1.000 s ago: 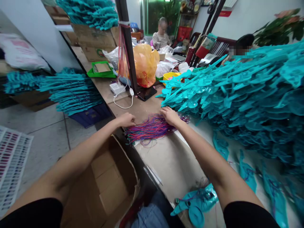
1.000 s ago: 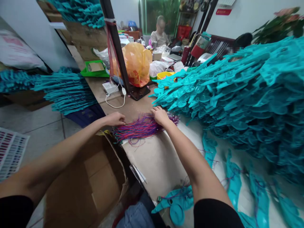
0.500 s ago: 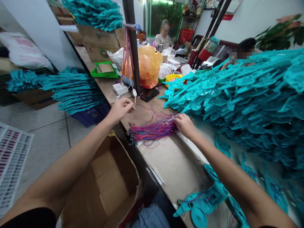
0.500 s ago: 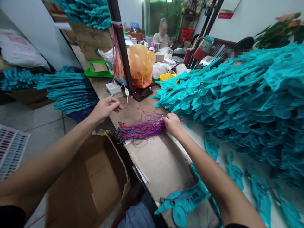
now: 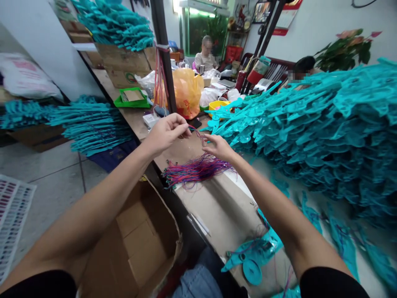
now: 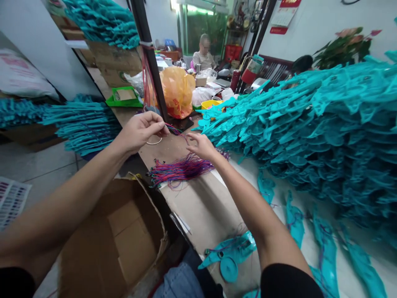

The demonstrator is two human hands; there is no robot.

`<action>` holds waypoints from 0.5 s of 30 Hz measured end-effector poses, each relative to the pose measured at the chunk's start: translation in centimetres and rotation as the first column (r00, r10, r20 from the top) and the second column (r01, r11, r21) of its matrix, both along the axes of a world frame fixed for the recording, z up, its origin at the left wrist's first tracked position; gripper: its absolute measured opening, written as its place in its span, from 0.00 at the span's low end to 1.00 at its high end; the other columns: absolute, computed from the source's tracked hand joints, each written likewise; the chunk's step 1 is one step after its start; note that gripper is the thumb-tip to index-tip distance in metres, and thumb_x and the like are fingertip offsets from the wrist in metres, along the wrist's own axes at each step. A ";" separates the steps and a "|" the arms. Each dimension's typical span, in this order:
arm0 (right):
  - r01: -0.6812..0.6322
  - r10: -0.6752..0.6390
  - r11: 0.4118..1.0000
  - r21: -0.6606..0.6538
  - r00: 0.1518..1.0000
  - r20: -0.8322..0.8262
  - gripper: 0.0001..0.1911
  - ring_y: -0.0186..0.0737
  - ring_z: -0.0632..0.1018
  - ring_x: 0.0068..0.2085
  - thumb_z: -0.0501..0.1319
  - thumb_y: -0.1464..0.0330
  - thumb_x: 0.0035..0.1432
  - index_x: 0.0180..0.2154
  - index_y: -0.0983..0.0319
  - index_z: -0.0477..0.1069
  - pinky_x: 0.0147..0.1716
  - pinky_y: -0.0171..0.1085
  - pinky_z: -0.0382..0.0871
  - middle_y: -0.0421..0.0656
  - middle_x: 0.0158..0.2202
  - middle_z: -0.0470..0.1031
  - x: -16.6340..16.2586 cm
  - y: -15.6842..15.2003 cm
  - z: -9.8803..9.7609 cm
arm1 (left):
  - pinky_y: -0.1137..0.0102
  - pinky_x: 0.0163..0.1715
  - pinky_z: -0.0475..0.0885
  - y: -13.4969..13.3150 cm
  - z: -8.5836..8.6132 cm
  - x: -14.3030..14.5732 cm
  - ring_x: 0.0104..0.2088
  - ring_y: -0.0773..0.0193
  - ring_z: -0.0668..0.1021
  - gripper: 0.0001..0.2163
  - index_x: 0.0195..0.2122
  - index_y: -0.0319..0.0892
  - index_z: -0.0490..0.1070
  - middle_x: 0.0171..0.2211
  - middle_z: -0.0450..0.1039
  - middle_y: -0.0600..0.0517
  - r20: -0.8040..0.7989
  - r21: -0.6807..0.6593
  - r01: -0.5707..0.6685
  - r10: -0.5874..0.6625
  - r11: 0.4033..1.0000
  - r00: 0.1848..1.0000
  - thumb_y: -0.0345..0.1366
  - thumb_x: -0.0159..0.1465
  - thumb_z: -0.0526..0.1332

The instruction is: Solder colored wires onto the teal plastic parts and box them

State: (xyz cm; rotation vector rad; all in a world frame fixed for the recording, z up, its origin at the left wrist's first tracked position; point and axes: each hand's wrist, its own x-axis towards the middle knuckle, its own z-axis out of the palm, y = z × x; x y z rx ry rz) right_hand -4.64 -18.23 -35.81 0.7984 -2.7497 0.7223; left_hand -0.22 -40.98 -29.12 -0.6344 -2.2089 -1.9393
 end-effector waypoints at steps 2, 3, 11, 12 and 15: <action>-0.032 0.026 0.998 0.056 0.994 0.111 0.17 0.36 0.76 0.36 0.63 0.67 0.55 0.47 0.63 0.75 0.37 0.34 0.67 0.42 0.36 0.78 -1.2 -0.7 0.4 | 0.71 0.33 0.72 -0.1 0.5 0.1 0.27 0.68 0.77 0.07 0.31 0.38 0.67 0.26 0.75 0.52 -0.024 0.001 -0.007 0.007 1.000 1.000 0.36 0.60 0.61; -0.029 0.017 0.996 0.085 0.990 0.139 0.12 0.35 0.75 0.32 0.63 0.68 0.56 0.42 0.63 0.78 0.33 0.33 0.66 0.41 0.32 0.78 -1.5 -0.6 0.4 | 0.71 0.33 0.72 -0.3 0.4 0.0 0.27 0.68 0.77 0.06 0.31 0.38 0.67 0.26 0.75 0.52 -0.032 0.006 -0.018 0.018 1.000 0.999 0.36 0.60 0.61; 0.050 -0.056 0.973 0.223 0.998 0.022 0.19 0.39 0.76 0.40 0.54 0.78 0.57 0.48 0.65 0.75 0.40 0.36 0.66 0.47 0.40 0.79 -1.7 1.6 -2.0 | 0.77 0.23 0.68 -2.6 -8.2 -6.2 0.20 0.70 0.74 0.05 0.30 0.40 0.63 0.22 0.74 0.52 0.284 -0.086 -0.367 0.376 0.926 0.882 0.34 0.61 0.55; 0.016 -0.018 0.968 0.250 1.000 0.005 0.19 0.41 0.75 0.44 0.54 0.79 0.57 0.47 0.64 0.76 0.44 0.37 0.66 0.47 0.44 0.78 -1.5 1.2 -2.4 | 0.77 0.23 0.68 -2.8 -9.3 -7.0 0.19 0.70 0.74 0.05 0.30 0.40 0.62 0.22 0.74 0.52 0.316 -0.142 -0.394 0.419 0.908 0.851 0.34 0.62 0.54; -0.135 0.144 0.927 0.349 0.990 -0.001 0.21 0.43 0.69 0.53 0.54 0.78 0.57 0.47 0.57 0.76 0.50 0.40 0.62 0.44 0.52 0.74 -1.4 -1.0 -3.5 | 0.75 0.24 0.69 -3.2 -11.6 -8.9 0.20 0.69 0.75 0.05 0.31 0.40 0.62 0.23 0.75 0.50 0.322 -0.254 -0.417 0.483 0.873 0.815 0.34 0.62 0.52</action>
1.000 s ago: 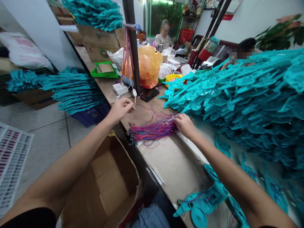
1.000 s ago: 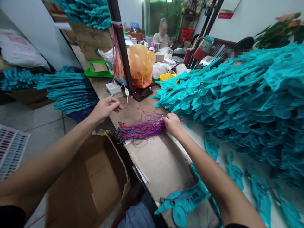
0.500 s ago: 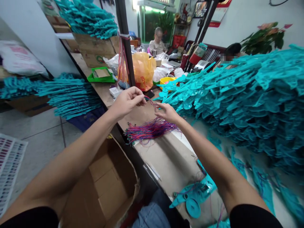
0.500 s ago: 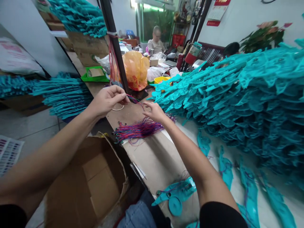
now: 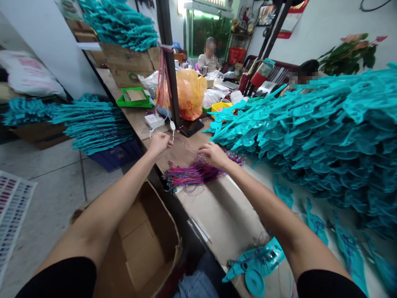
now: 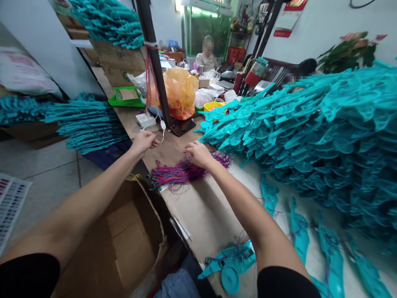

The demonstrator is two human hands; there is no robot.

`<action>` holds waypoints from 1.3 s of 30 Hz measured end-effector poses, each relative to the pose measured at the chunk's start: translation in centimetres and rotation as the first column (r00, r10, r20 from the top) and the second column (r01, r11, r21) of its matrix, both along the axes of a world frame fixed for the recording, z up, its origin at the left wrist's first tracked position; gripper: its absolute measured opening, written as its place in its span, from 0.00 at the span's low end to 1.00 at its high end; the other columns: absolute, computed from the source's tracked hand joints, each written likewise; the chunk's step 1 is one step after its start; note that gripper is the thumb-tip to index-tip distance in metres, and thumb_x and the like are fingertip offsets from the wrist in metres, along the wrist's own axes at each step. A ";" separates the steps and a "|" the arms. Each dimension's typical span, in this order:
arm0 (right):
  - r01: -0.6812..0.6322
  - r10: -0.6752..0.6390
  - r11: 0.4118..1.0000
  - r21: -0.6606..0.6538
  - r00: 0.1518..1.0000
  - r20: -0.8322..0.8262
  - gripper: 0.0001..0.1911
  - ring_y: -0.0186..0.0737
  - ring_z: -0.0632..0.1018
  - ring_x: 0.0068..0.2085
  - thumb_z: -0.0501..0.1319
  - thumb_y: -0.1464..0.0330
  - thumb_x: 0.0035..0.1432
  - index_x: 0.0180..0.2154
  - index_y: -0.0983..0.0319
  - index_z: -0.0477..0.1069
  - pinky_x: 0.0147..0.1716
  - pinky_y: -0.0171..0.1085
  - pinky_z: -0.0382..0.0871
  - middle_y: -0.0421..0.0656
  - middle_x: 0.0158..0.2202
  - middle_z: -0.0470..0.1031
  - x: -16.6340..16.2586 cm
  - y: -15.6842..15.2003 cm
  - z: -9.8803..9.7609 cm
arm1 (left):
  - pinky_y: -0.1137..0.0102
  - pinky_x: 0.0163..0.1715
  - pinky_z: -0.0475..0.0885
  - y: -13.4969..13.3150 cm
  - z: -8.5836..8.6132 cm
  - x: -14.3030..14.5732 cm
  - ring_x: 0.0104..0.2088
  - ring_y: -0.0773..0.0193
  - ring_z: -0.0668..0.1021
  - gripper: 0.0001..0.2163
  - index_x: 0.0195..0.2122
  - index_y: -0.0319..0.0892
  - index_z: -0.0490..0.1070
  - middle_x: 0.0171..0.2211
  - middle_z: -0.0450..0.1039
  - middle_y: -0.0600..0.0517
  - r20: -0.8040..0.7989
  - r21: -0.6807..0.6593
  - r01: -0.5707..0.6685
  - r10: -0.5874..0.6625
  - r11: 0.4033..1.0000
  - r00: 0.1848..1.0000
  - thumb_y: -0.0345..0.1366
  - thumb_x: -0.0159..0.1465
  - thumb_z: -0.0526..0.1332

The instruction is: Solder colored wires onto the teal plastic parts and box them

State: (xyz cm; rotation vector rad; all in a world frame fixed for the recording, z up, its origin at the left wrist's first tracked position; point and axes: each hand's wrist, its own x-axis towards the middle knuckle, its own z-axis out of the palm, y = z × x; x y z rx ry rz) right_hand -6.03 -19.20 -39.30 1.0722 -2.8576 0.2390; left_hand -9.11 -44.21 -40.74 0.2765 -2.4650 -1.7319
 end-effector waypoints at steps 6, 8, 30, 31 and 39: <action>-0.144 0.141 0.969 0.201 0.990 0.030 0.12 0.49 0.70 0.49 0.61 0.77 0.51 0.34 0.58 0.79 0.47 0.46 0.57 0.48 0.36 0.78 0.0 -2.4 -1.1 | 0.55 0.43 0.73 -2.1 -1.9 -0.1 0.43 0.48 0.79 0.05 0.32 0.39 0.70 0.38 0.77 0.38 0.022 -0.260 -0.017 0.023 0.965 0.999 0.31 0.55 0.58; -0.132 0.135 0.968 0.212 0.991 0.003 0.10 0.50 0.69 0.47 0.59 0.74 0.56 0.34 0.60 0.79 0.47 0.46 0.56 0.50 0.36 0.77 0.3 -1.9 -0.7 | 0.50 0.54 0.65 -2.4 -2.2 1.0 0.56 0.44 0.71 0.12 0.38 0.40 0.74 0.50 0.73 0.38 -0.039 -0.369 0.013 -0.030 0.929 0.999 0.29 0.51 0.60; -0.173 0.160 0.977 -0.128 0.981 -0.106 0.14 0.43 0.71 0.49 0.52 0.73 0.64 0.48 0.62 0.72 0.48 0.43 0.68 0.51 0.49 0.73 12.3 6.7 -1.5 | 0.66 0.40 0.71 1.4 -1.4 18.0 0.44 0.56 0.76 0.15 0.52 0.45 0.69 0.45 0.73 0.44 -0.031 -0.863 0.302 -0.639 0.405 0.769 0.41 0.69 0.50; -0.125 0.103 0.977 -0.171 0.985 -0.135 0.15 0.43 0.71 0.49 0.51 0.73 0.65 0.47 0.61 0.73 0.48 0.43 0.68 0.50 0.48 0.73 12.1 7.1 -1.5 | 0.66 0.41 0.71 1.4 -1.1 17.8 0.45 0.57 0.76 0.15 0.53 0.44 0.67 0.45 0.73 0.45 -0.066 -0.846 0.276 -0.605 0.455 0.794 0.41 0.69 0.49; 0.052 -0.098 0.974 -0.221 0.974 -0.204 0.14 0.46 0.72 0.47 0.52 0.73 0.64 0.43 0.63 0.75 0.49 0.47 0.69 0.51 0.46 0.76 8.2 7.1 -1.7 | 0.64 0.36 0.70 5.8 0.7 16.4 0.38 0.53 0.78 0.17 0.35 0.42 0.72 0.35 0.76 0.43 0.039 -0.842 0.322 -0.547 0.432 0.836 0.49 0.67 0.51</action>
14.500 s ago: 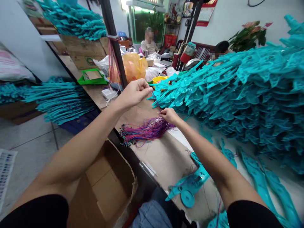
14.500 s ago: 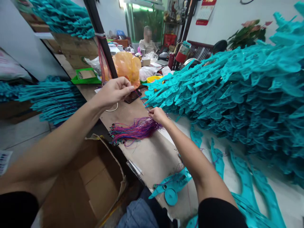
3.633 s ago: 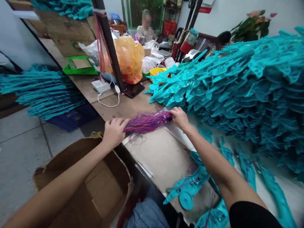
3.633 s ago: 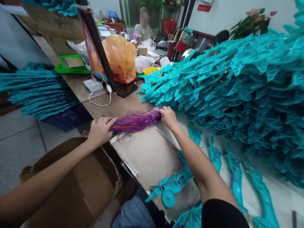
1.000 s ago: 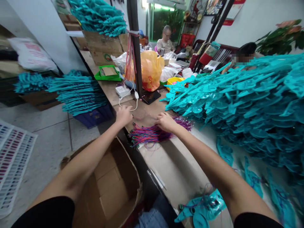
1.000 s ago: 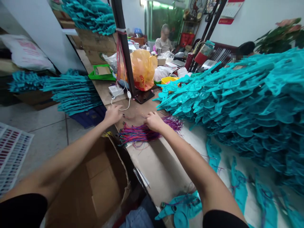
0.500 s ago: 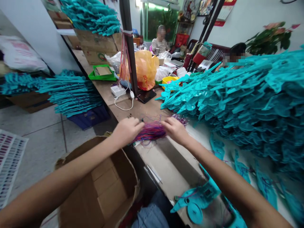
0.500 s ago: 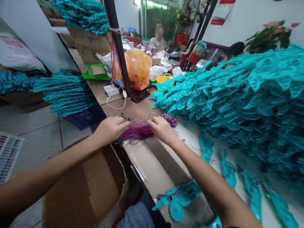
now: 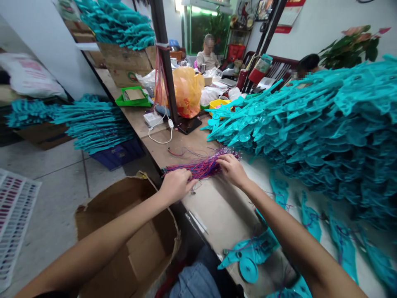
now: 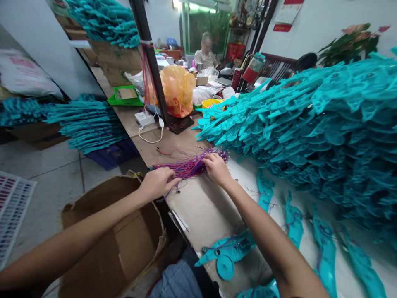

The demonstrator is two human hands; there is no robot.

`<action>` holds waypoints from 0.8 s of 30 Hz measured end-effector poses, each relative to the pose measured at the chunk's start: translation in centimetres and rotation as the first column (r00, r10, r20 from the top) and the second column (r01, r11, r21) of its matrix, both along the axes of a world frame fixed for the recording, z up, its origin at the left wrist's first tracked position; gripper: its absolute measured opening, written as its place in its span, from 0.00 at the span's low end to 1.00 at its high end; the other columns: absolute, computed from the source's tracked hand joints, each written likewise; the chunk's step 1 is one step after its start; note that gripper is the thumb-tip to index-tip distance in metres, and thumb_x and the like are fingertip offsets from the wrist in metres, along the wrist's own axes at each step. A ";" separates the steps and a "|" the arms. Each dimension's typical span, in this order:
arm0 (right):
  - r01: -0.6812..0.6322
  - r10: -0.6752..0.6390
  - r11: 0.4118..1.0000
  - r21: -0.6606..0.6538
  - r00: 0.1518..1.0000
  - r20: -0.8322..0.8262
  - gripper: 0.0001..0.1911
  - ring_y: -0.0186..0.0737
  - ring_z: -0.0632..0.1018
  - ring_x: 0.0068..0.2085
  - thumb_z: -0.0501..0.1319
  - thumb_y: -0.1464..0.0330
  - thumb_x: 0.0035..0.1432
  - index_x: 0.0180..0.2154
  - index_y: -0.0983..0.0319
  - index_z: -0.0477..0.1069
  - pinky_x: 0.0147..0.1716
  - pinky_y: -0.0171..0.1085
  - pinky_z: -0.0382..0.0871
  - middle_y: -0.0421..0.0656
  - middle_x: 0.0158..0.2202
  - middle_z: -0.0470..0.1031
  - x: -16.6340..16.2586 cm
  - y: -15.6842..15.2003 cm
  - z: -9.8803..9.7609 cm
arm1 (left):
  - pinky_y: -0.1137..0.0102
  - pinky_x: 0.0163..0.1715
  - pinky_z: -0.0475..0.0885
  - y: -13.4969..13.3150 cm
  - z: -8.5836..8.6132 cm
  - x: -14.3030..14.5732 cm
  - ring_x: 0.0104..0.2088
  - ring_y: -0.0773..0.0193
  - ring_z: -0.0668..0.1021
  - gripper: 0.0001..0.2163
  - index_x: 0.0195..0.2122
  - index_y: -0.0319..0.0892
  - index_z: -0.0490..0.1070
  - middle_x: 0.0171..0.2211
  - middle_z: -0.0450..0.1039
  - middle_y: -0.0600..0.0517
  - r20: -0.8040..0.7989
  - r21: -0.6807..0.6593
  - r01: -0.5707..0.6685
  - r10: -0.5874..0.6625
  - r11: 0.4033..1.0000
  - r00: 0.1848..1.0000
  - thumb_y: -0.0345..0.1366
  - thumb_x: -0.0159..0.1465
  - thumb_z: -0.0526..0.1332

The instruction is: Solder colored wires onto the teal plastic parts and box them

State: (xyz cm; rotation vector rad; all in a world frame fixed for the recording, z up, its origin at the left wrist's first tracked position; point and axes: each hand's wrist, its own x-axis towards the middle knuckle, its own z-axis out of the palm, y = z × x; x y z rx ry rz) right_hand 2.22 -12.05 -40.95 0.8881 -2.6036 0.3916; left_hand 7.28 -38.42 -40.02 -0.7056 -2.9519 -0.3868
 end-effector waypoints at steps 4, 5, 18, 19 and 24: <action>0.002 -0.001 1.000 -0.018 1.000 0.013 0.14 0.46 0.72 0.47 0.52 0.72 0.64 0.43 0.62 0.76 0.49 0.47 0.69 0.50 0.46 0.76 0.6 -0.2 -1.1 | 0.62 0.36 0.69 2.3 -2.0 0.5 0.40 0.48 0.78 0.20 0.36 0.38 0.73 0.37 0.77 0.39 0.110 -0.140 -0.060 0.075 0.988 0.991 0.53 0.64 0.54; 0.003 -0.003 1.000 -0.021 1.000 0.015 0.14 0.46 0.72 0.46 0.52 0.72 0.64 0.43 0.62 0.76 0.48 0.47 0.69 0.49 0.46 0.76 0.9 -0.1 -1.3 | 0.62 0.37 0.69 2.5 -2.4 0.5 0.41 0.48 0.78 0.19 0.37 0.38 0.73 0.38 0.77 0.39 0.121 -0.157 -0.078 0.097 0.985 0.988 0.50 0.64 0.54; 0.160 -0.174 0.969 -0.186 0.983 -0.062 0.12 0.48 0.74 0.44 0.54 0.71 0.62 0.42 0.63 0.76 0.45 0.47 0.70 0.51 0.42 0.77 2.5 3.2 0.5 | 0.75 0.22 0.64 -1.6 4.0 -4.2 0.21 0.68 0.70 0.08 0.28 0.40 0.71 0.20 0.69 0.55 0.312 0.827 -0.314 0.084 0.467 0.946 0.40 0.57 0.62; 0.155 -0.171 0.968 -0.196 0.983 -0.066 0.12 0.48 0.73 0.44 0.54 0.71 0.62 0.42 0.63 0.76 0.46 0.47 0.70 0.51 0.42 0.77 2.2 2.8 0.7 | 0.76 0.21 0.64 -1.5 4.9 -4.4 0.20 0.69 0.70 0.08 0.28 0.40 0.71 0.20 0.68 0.56 0.341 0.848 -0.332 0.055 0.414 0.938 0.39 0.57 0.62; 0.017 -0.029 0.980 -0.197 0.998 -0.057 0.18 0.45 0.72 0.48 0.54 0.77 0.56 0.46 0.60 0.74 0.50 0.45 0.68 0.47 0.46 0.75 0.4 -1.6 1.6 | 0.77 0.18 0.67 -0.4 7.5 -3.9 0.17 0.69 0.73 0.06 0.30 0.39 0.67 0.17 0.66 0.57 0.498 0.843 -0.462 -0.078 0.275 0.864 0.34 0.58 0.63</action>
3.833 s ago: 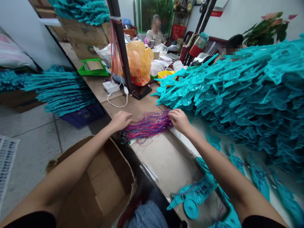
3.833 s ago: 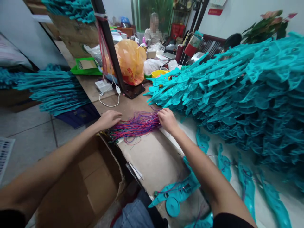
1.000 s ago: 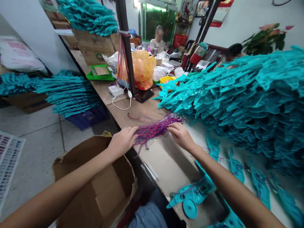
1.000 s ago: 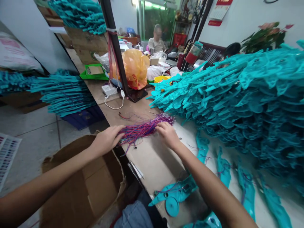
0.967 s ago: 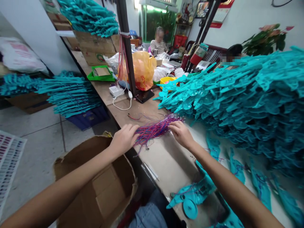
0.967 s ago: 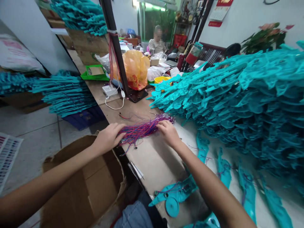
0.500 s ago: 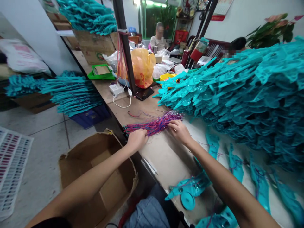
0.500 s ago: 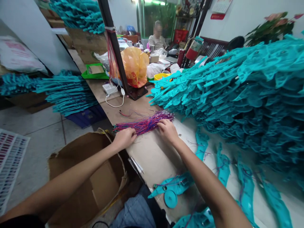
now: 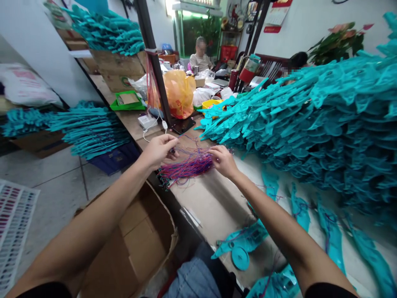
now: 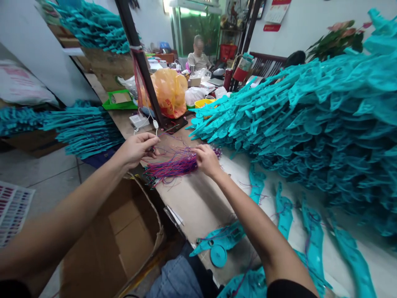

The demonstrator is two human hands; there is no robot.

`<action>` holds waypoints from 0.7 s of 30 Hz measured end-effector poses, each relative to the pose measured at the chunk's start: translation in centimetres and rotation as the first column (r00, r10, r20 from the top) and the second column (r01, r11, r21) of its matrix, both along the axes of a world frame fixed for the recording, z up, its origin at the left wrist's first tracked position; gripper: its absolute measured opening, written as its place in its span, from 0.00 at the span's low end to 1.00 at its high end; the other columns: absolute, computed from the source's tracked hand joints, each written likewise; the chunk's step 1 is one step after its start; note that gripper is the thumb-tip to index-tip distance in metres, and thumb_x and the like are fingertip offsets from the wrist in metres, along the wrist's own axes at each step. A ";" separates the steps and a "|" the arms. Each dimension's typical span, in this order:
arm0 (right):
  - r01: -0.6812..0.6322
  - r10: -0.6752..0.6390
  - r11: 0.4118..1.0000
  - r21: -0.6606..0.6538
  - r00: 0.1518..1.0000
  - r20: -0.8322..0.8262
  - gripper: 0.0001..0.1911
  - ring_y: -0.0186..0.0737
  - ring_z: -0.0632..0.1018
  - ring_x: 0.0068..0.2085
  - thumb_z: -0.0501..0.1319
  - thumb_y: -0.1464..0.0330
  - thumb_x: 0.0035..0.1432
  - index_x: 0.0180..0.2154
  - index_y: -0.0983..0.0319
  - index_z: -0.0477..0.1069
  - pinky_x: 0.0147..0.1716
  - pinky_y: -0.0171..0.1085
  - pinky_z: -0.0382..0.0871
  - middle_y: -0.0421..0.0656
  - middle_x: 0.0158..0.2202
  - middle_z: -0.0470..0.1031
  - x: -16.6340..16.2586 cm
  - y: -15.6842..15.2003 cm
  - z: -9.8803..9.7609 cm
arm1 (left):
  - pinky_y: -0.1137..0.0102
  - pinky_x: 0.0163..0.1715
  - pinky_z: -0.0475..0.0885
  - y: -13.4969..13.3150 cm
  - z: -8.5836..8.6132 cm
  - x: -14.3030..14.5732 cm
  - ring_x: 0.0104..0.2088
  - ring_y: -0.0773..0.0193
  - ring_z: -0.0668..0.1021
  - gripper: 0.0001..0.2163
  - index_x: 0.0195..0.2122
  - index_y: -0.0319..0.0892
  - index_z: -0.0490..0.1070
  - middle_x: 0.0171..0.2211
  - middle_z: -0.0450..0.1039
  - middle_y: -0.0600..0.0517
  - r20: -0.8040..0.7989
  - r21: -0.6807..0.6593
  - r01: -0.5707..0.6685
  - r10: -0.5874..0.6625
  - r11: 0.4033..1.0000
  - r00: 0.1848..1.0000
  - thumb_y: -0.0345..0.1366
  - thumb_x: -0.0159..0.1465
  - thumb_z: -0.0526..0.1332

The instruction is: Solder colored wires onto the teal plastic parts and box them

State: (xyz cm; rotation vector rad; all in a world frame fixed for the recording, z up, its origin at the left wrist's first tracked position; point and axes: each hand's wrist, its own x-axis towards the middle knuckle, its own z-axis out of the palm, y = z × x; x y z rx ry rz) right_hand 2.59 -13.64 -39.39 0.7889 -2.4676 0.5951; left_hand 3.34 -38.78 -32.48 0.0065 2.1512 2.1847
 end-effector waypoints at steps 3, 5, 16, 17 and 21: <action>-0.163 0.163 0.987 0.008 0.987 -0.001 0.27 0.47 0.69 0.52 0.57 0.78 0.49 0.53 0.62 0.68 0.53 0.47 0.65 0.49 0.51 0.70 -0.3 -3.0 0.3 | 0.78 0.15 0.65 0.2 0.0 0.2 0.15 0.70 0.72 0.06 0.30 0.39 0.66 0.17 0.65 0.58 0.074 0.077 0.034 -0.039 0.996 0.997 0.34 0.59 0.63; -0.189 0.189 0.982 -0.027 0.982 -0.028 0.28 0.49 0.68 0.53 0.57 0.77 0.48 0.54 0.65 0.66 0.53 0.48 0.65 0.51 0.52 0.69 0.1 -4.5 0.4 | 0.79 0.14 0.63 0.1 -0.2 0.1 0.15 0.70 0.71 0.06 0.30 0.39 0.66 0.18 0.64 0.58 0.127 0.144 0.037 -0.056 0.989 0.990 0.34 0.59 0.63; -0.183 0.200 0.951 0.249 0.979 -0.048 0.13 0.47 0.69 0.47 0.55 0.61 0.65 0.43 0.61 0.73 0.49 0.47 0.60 0.47 0.34 0.75 3.1 -7.1 -1.3 | 0.81 0.12 0.58 0.2 -1.7 -0.3 0.16 0.71 0.70 0.04 0.30 0.39 0.65 0.20 0.65 0.55 0.221 0.416 0.062 -0.167 0.907 0.961 0.30 0.62 0.59; -0.191 0.216 0.934 0.302 0.975 -0.052 0.12 0.46 0.69 0.45 0.54 0.63 0.66 0.39 0.60 0.74 0.49 0.47 0.59 0.45 0.30 0.74 3.3 -6.7 -1.5 | 0.79 0.14 0.62 0.0 -1.9 -0.4 0.17 0.70 0.71 0.04 0.30 0.40 0.65 0.20 0.66 0.55 0.231 0.407 0.043 -0.148 0.912 0.962 0.30 0.62 0.59; -0.252 0.314 0.851 0.461 0.948 -0.062 0.09 0.45 0.68 0.48 0.54 0.70 0.65 0.39 0.59 0.74 0.58 0.51 0.52 0.43 0.30 0.74 5.0 -4.2 -2.2 | 0.71 0.21 0.73 -0.5 -3.3 -0.8 0.19 0.66 0.75 0.03 0.31 0.40 0.65 0.22 0.69 0.55 0.290 0.349 -0.005 -0.103 0.937 0.951 0.30 0.62 0.59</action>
